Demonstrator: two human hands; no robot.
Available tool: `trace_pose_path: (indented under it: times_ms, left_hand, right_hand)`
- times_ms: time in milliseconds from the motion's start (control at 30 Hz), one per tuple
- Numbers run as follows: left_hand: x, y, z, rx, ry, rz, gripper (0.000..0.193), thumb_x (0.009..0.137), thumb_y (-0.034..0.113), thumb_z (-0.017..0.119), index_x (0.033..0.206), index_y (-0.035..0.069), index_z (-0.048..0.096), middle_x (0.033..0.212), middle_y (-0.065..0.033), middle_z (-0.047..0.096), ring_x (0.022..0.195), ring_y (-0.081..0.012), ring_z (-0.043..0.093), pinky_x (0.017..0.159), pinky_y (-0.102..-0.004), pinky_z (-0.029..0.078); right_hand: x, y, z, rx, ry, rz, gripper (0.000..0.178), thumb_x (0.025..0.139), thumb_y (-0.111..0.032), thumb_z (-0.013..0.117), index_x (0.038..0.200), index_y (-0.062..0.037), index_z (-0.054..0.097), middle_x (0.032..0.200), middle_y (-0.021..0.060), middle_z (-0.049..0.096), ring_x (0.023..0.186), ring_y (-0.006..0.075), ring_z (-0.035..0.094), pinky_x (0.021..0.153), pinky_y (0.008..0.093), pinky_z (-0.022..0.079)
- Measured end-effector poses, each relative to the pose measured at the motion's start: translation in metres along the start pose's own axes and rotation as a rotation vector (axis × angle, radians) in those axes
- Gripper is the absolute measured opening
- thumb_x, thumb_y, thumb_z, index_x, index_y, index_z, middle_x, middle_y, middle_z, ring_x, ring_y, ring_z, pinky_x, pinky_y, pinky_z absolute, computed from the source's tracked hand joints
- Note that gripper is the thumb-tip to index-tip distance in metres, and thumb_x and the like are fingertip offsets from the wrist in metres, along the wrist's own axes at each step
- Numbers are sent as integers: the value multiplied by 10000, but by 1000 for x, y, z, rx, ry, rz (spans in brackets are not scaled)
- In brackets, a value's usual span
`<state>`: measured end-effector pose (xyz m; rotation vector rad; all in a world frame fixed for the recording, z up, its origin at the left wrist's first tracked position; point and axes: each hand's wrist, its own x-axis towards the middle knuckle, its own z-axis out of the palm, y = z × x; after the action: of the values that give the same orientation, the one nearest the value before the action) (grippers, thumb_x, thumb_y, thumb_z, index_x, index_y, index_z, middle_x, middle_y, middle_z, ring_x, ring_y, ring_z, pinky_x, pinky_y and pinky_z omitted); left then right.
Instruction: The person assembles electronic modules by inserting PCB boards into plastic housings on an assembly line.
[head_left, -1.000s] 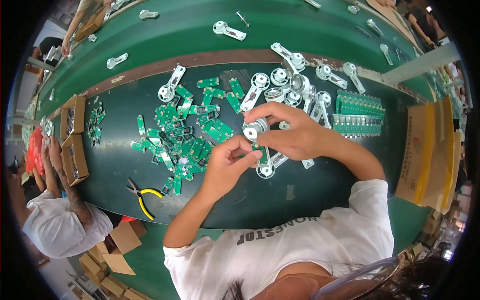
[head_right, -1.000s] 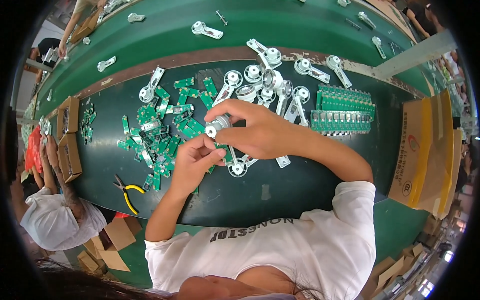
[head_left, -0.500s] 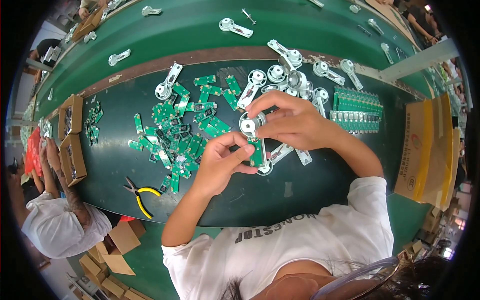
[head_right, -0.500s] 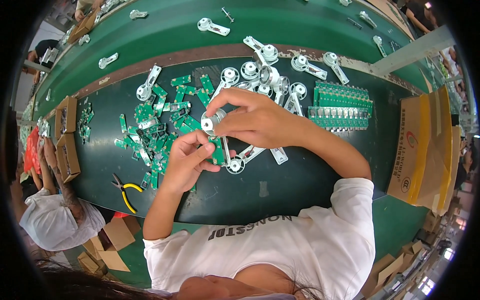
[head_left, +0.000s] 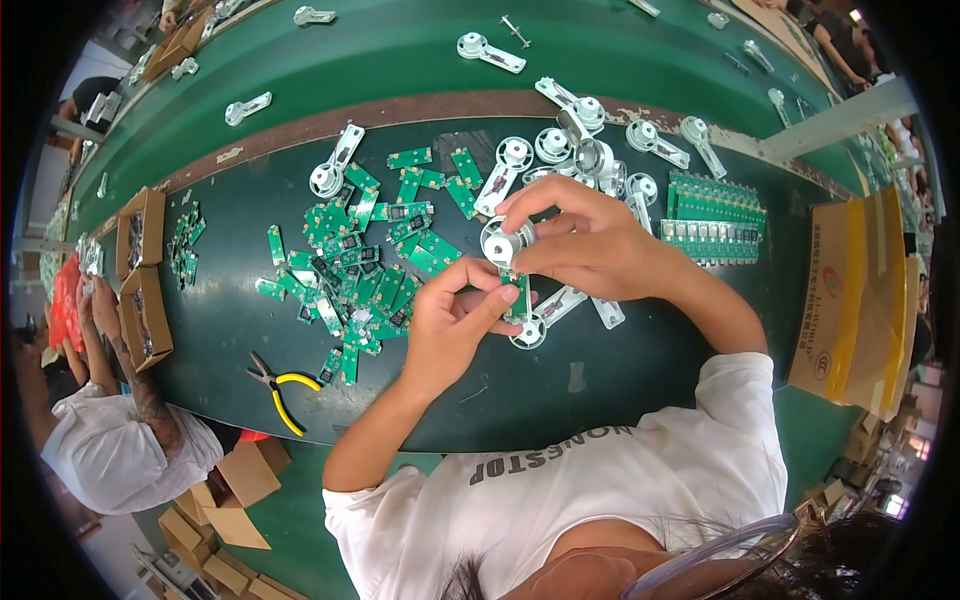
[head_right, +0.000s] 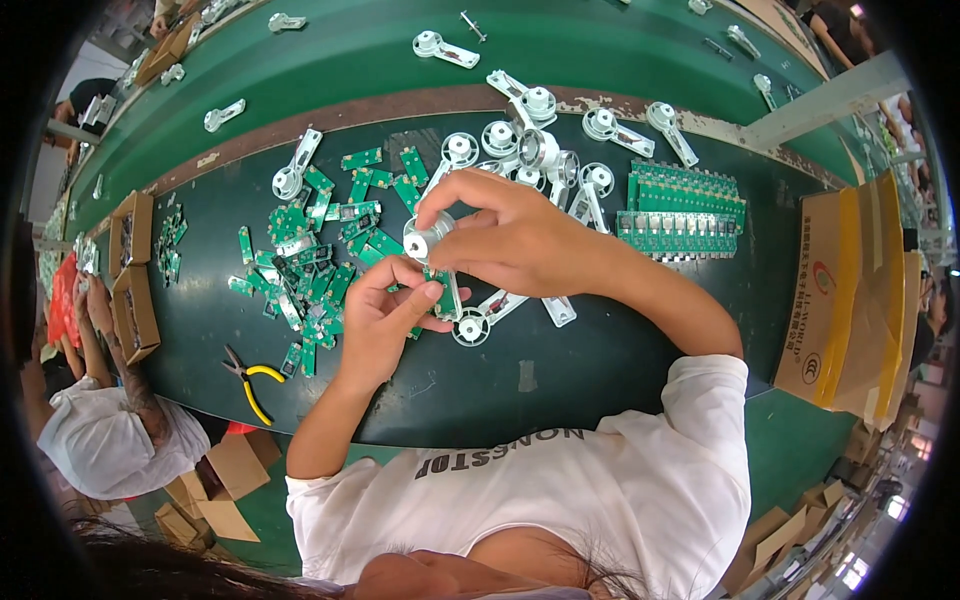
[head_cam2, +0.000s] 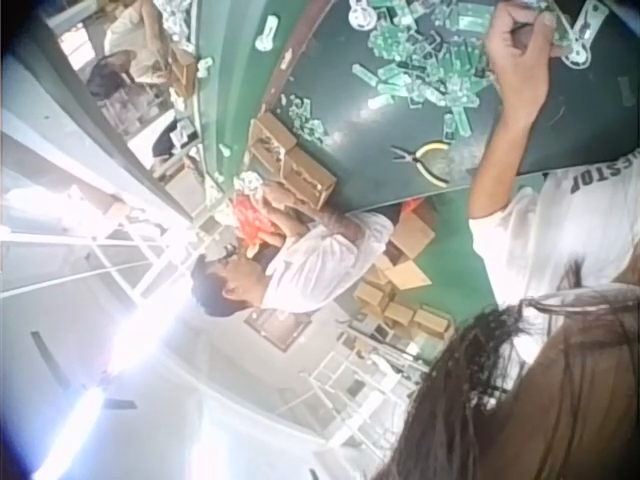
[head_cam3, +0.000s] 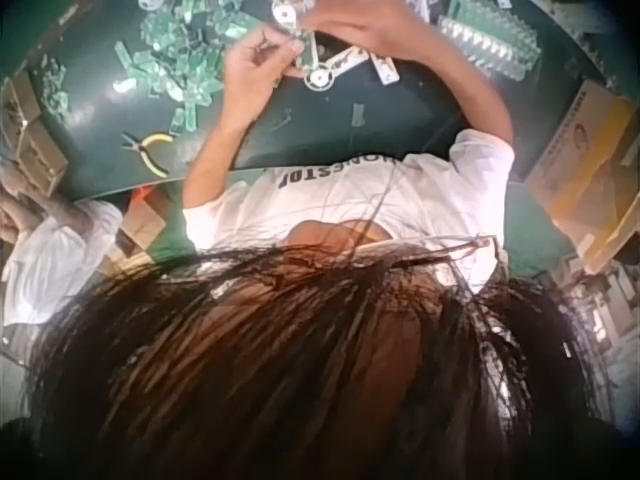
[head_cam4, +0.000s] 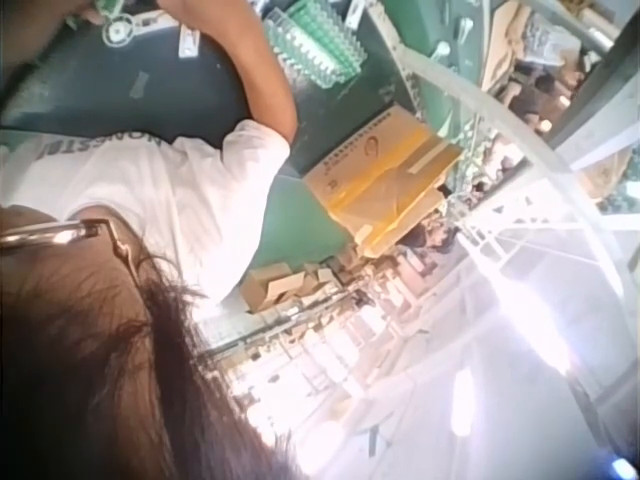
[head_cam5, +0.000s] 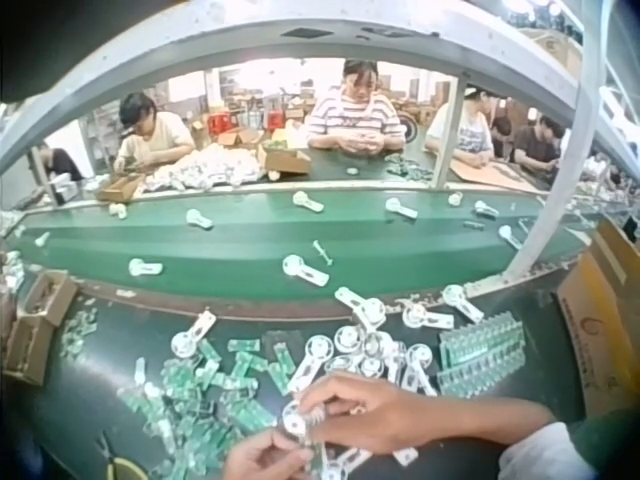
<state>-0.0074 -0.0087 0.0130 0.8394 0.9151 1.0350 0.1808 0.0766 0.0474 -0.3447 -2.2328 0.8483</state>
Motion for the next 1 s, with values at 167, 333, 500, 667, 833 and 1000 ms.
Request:
trace_pose_path:
  times_ms: [167,333,500,667,833,1000]
  left_hand:
    - [1,-6,2,-48,7,-4,78,862,2,610,832,-2,538,936,-56,532,786,-103,607,618,-252,604]
    - [3,-3,-5,-132,-71,-93,116,880,38,588,804,28,501,885,-87,597,865,-243,674,600,-271,606]
    - [2,-1,-1,-172,-30,-78,122,885,43,578,786,26,508,862,-88,605,828,-224,676,586,-293,610]
    - [2,2,-5,-216,-76,-72,76,839,0,635,787,7,580,892,-48,545,797,-122,607,626,-294,613]
    - [2,-6,-3,-92,-54,32,83,826,-28,641,796,-1,569,897,-62,550,814,-126,610,626,-283,612]
    - [1,-2,0,-84,-64,82,102,832,-31,636,807,-3,541,924,-79,550,860,-138,617,627,-265,609]
  right_hand:
    - [-2,2,4,-25,-4,2,161,741,58,650,870,-28,604,1027,123,510,905,239,551,583,287,525]
    - [-2,0,7,-90,9,-41,167,740,55,649,870,-19,574,1023,128,503,870,234,545,573,291,508]
    - [-1,-3,3,-29,1,-36,176,747,54,655,885,-34,592,1031,124,496,922,255,537,545,278,502]
    - [-1,-6,2,-18,9,-4,153,742,55,678,858,-33,630,1042,119,514,1079,316,549,575,279,514]
    - [-1,-11,1,70,-15,48,137,733,57,679,831,-27,634,1040,122,512,1080,316,547,642,311,553]
    - [-1,-11,-1,77,-7,95,142,718,72,675,806,-24,618,1035,126,502,1082,322,546,690,324,562]
